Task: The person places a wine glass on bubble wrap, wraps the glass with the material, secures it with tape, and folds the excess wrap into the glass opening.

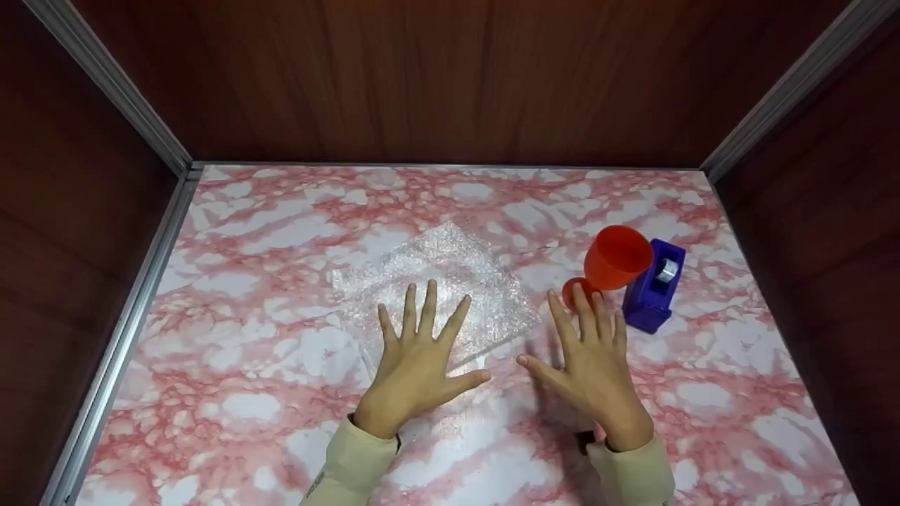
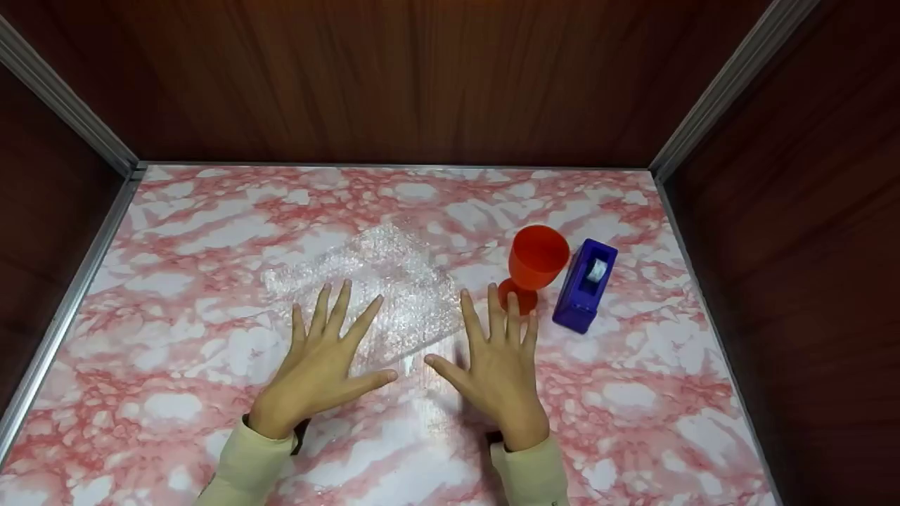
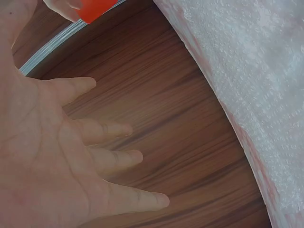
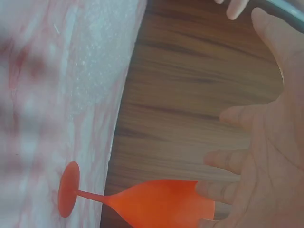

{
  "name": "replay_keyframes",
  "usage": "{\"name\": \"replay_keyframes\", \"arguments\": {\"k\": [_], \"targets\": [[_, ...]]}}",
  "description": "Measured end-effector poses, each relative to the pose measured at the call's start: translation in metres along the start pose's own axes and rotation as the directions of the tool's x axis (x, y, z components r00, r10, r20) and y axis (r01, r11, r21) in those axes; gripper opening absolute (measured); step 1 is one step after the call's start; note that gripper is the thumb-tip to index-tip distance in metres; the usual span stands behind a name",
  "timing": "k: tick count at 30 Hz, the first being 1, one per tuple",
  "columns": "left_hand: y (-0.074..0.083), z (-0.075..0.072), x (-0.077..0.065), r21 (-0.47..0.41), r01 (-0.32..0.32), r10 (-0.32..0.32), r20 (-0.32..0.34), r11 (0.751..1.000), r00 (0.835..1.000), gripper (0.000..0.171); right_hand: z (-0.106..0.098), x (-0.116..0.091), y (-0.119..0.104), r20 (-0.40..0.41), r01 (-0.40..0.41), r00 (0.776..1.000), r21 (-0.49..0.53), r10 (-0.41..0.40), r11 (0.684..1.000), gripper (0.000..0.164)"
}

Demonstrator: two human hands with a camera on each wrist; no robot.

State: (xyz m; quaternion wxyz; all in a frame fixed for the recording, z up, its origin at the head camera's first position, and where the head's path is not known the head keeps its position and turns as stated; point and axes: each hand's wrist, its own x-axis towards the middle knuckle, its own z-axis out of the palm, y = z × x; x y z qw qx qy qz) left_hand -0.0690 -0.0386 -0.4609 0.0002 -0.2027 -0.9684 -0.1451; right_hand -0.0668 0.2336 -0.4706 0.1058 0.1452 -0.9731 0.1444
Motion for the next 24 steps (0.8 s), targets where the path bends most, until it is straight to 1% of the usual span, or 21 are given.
{"name": "replay_keyframes", "arguments": {"k": [6,12,18,24], "targets": [[-0.001,-0.002,-0.003,-0.008,0.014,-0.014,0.000,1.000,1.000,0.103,-0.006,-0.003,0.001,0.017,-0.022,1.000,0.020,0.022,1.000,0.098],[-0.003,-0.001,-0.006,-0.002,0.020,-0.020,-0.007,1.000,1.000,0.100,-0.007,-0.005,0.006,0.004,-0.028,1.000,0.021,0.028,0.999,0.096],[-0.010,0.002,-0.010,-0.019,0.031,-0.031,-0.007,0.999,0.999,0.097,-0.007,-0.008,0.013,-0.028,-0.046,0.999,0.025,0.047,0.999,0.094],[-0.017,0.006,-0.014,-0.034,0.066,-0.066,0.010,0.997,0.998,0.090,-0.010,-0.008,0.019,-0.021,-0.073,0.997,0.040,0.073,0.997,0.091]]}}
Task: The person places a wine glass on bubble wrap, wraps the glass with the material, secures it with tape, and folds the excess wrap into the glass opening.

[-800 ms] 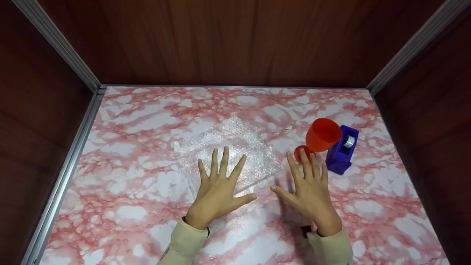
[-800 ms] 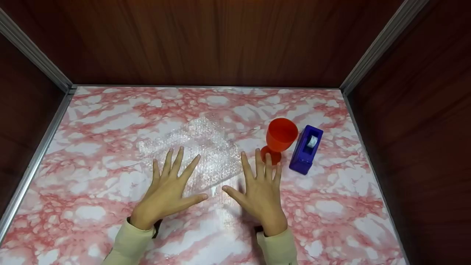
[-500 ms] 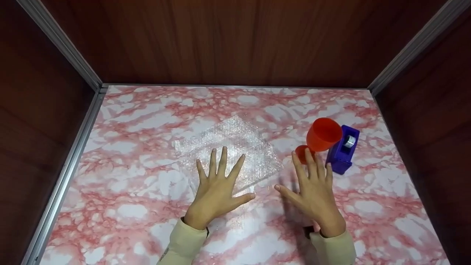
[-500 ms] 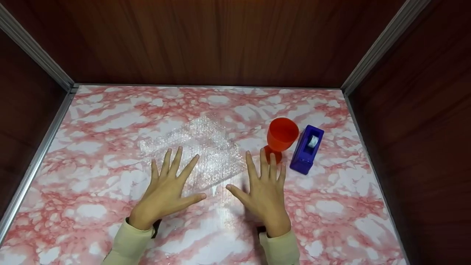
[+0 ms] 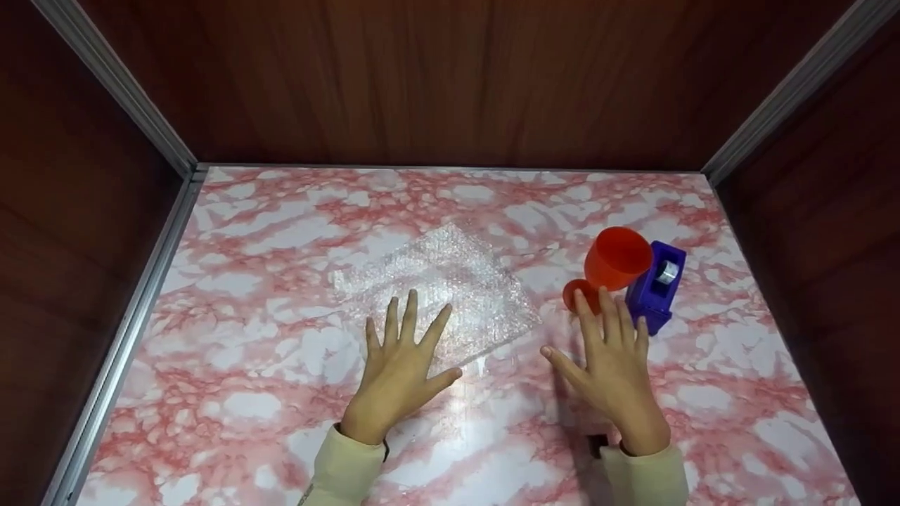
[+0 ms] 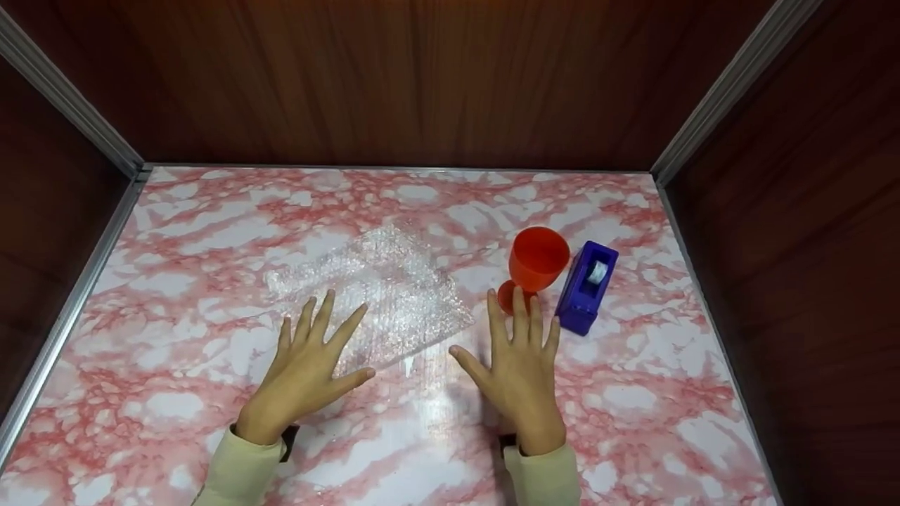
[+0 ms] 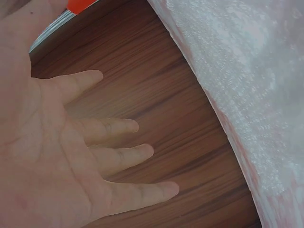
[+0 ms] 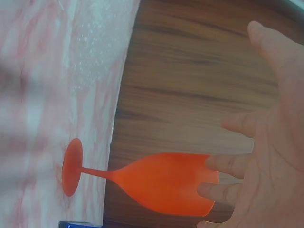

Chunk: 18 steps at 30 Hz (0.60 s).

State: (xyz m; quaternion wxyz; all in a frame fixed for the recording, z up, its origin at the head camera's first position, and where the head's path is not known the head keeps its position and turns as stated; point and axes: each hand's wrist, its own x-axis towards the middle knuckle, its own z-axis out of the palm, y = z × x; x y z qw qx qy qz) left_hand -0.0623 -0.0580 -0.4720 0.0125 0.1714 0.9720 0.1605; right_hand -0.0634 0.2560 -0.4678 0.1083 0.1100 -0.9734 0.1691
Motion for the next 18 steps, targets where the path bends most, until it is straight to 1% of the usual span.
{"name": "replay_keyframes", "arguments": {"k": [3,6,9,13,16,18], "targets": [[-0.004,0.002,-0.001,-0.015,0.020,-0.020,0.010,1.000,1.000,0.087,-0.001,0.000,0.003,0.009,-0.022,1.000,0.020,0.022,1.000,0.091],[-0.009,0.004,-0.001,-0.030,0.041,-0.040,0.020,0.999,0.999,0.083,0.000,0.000,0.008,-0.004,-0.047,0.999,0.050,0.048,0.998,0.089],[-0.015,0.006,-0.002,-0.037,0.053,-0.052,0.024,0.998,0.998,0.079,0.001,0.000,0.015,-0.045,-0.075,0.996,0.092,0.080,0.993,0.086],[-0.024,0.013,-0.004,-0.050,0.059,-0.058,0.024,0.997,0.998,0.074,0.005,0.003,0.029,-0.139,-0.081,0.985,0.176,0.106,0.981,0.081],[-0.031,0.019,-0.005,-0.055,0.060,-0.059,0.019,0.997,0.998,0.071,0.011,0.006,0.040,-0.184,-0.060,0.977,0.264,0.111,0.963,0.079],[-0.035,0.024,-0.005,-0.062,0.058,-0.057,0.011,0.996,0.998,0.069,0.015,0.009,0.047,-0.191,-0.053,0.974,0.324,0.120,0.944,0.081]]}}
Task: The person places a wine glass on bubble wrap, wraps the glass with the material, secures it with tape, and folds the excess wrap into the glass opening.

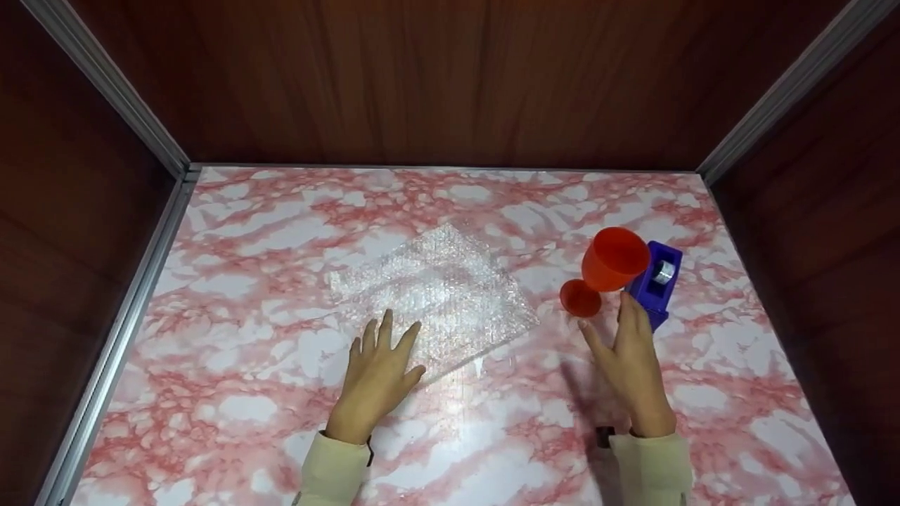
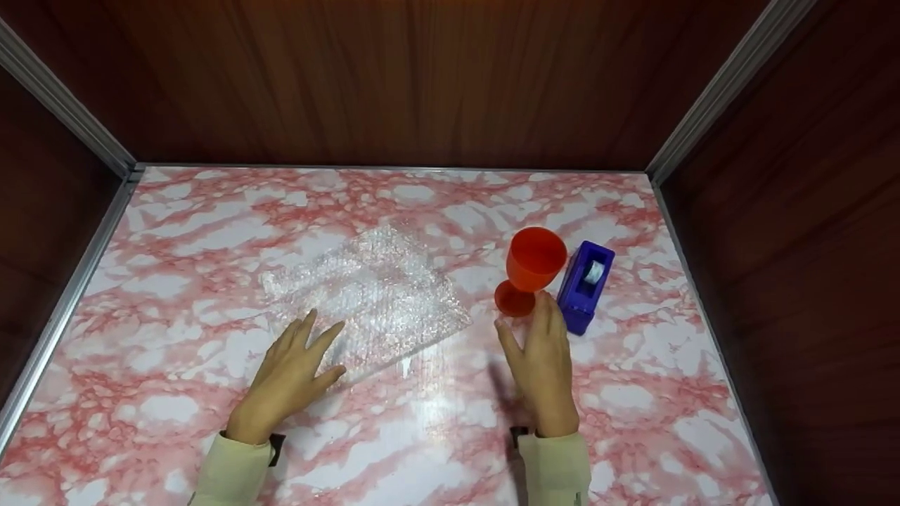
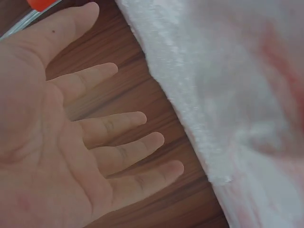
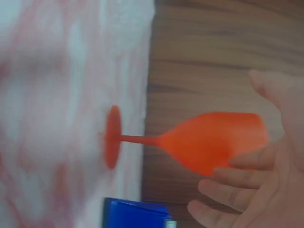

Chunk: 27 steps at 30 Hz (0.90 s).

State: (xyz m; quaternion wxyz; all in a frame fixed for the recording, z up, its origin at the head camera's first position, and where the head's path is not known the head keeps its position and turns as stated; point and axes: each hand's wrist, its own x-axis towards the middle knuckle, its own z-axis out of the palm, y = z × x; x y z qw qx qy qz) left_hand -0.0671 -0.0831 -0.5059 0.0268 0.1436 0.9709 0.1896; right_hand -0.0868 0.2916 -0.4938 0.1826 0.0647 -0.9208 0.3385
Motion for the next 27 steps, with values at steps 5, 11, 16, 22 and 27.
{"name": "replay_keyframes", "arguments": {"k": [5,11,16,22,27], "targets": [[-0.011,0.010,0.001,-0.011,-0.002,0.002,-0.025,1.000,1.000,0.060,0.013,0.009,0.018,-0.027,-0.049,0.998,0.118,0.052,0.992,0.076],[-0.020,0.020,-0.001,-0.014,-0.002,0.002,-0.030,1.000,1.000,0.055,0.026,0.021,0.031,0.008,-0.246,0.969,0.183,0.249,0.952,0.049],[-0.023,0.024,-0.001,-0.018,0.005,-0.006,-0.036,1.000,0.999,0.054,0.038,0.033,0.039,0.048,-0.373,0.927,0.198,0.372,0.906,0.038],[-0.024,0.025,0.000,-0.016,0.009,-0.009,-0.034,1.000,0.999,0.053,0.048,0.039,0.042,0.031,-0.437,0.896,0.224,0.442,0.871,0.033],[-0.024,0.025,-0.001,-0.021,0.006,-0.007,-0.022,1.000,1.000,0.054,0.054,0.041,0.042,0.062,-0.487,0.869,0.295,0.492,0.822,0.033]]}}
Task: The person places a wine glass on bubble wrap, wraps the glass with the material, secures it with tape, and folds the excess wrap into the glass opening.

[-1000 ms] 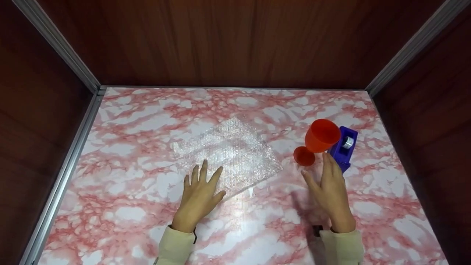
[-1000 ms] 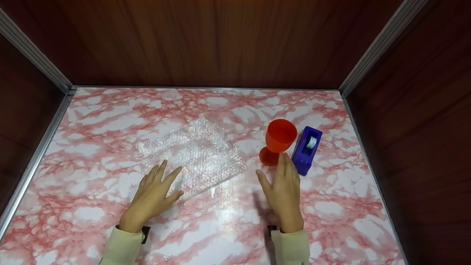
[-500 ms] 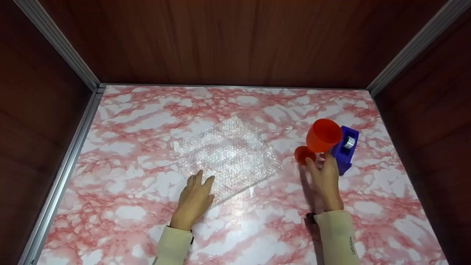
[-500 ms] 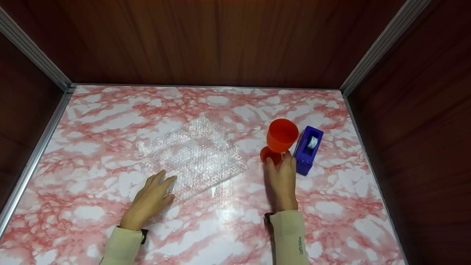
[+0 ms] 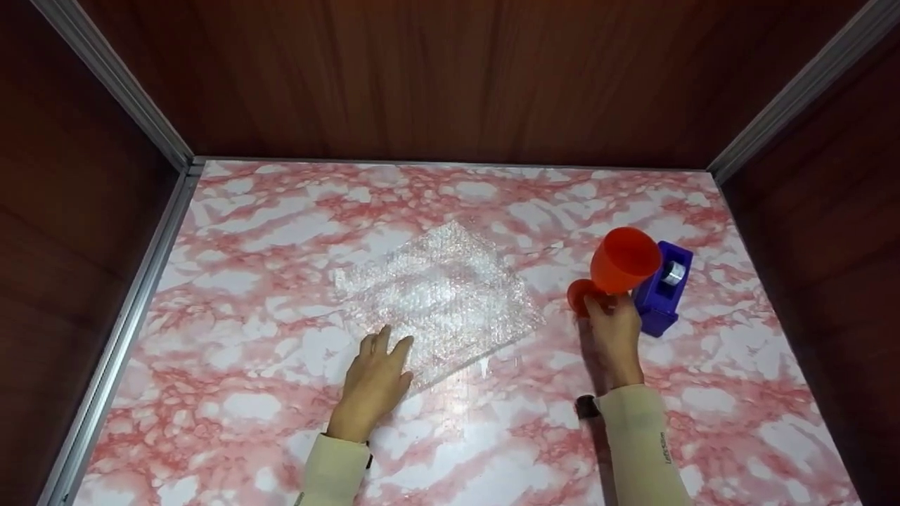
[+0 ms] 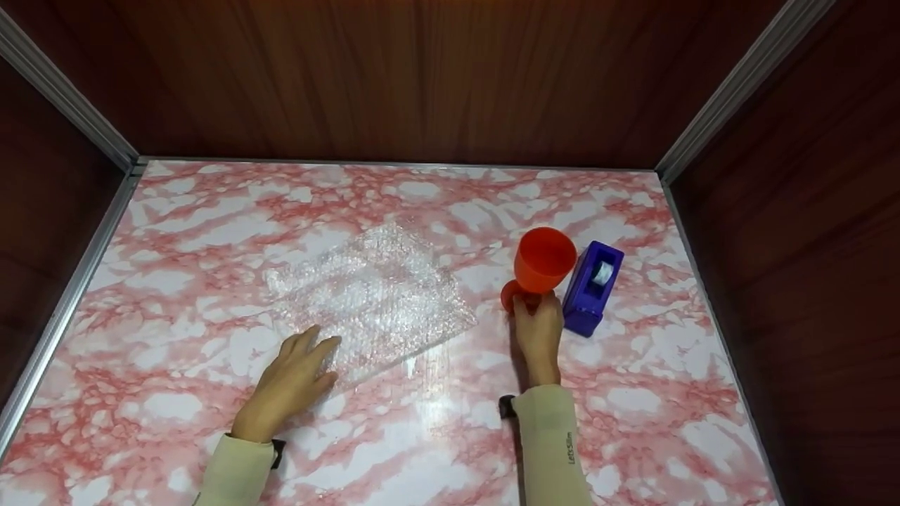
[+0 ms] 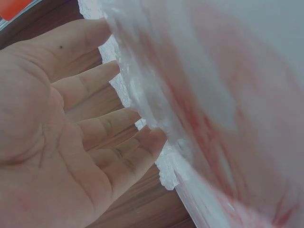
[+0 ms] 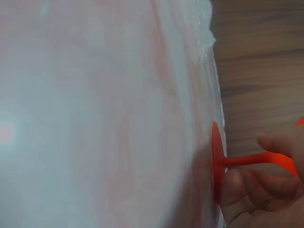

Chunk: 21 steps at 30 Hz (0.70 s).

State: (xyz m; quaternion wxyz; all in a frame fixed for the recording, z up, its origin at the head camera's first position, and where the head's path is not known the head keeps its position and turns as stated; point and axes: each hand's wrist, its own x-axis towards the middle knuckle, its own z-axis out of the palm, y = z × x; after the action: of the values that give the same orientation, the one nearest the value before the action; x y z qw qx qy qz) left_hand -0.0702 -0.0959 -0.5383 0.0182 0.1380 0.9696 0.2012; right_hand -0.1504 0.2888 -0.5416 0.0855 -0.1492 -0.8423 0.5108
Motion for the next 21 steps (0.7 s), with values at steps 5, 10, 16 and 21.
{"name": "replay_keyframes", "arguments": {"k": [5,10,16,21], "targets": [[0.000,0.000,-0.001,0.007,-0.016,0.016,0.005,1.000,1.000,0.055,0.008,0.003,0.001,0.010,-0.106,0.994,0.359,0.110,0.927,0.033],[-0.001,0.000,0.000,-0.014,-0.022,0.022,0.027,1.000,0.999,0.057,0.013,0.009,0.004,-0.073,-0.035,0.995,0.347,0.064,0.937,0.025],[0.000,-0.003,0.002,-0.051,-0.020,0.025,0.080,0.998,0.996,0.056,0.004,0.006,0.002,-0.158,0.058,0.985,-0.058,-0.067,0.997,0.019],[0.000,-0.006,0.004,-0.077,-0.039,0.047,0.113,0.996,0.993,0.056,-0.002,-0.005,-0.007,-0.103,0.068,0.993,0.119,-0.056,0.991,0.020]]}}
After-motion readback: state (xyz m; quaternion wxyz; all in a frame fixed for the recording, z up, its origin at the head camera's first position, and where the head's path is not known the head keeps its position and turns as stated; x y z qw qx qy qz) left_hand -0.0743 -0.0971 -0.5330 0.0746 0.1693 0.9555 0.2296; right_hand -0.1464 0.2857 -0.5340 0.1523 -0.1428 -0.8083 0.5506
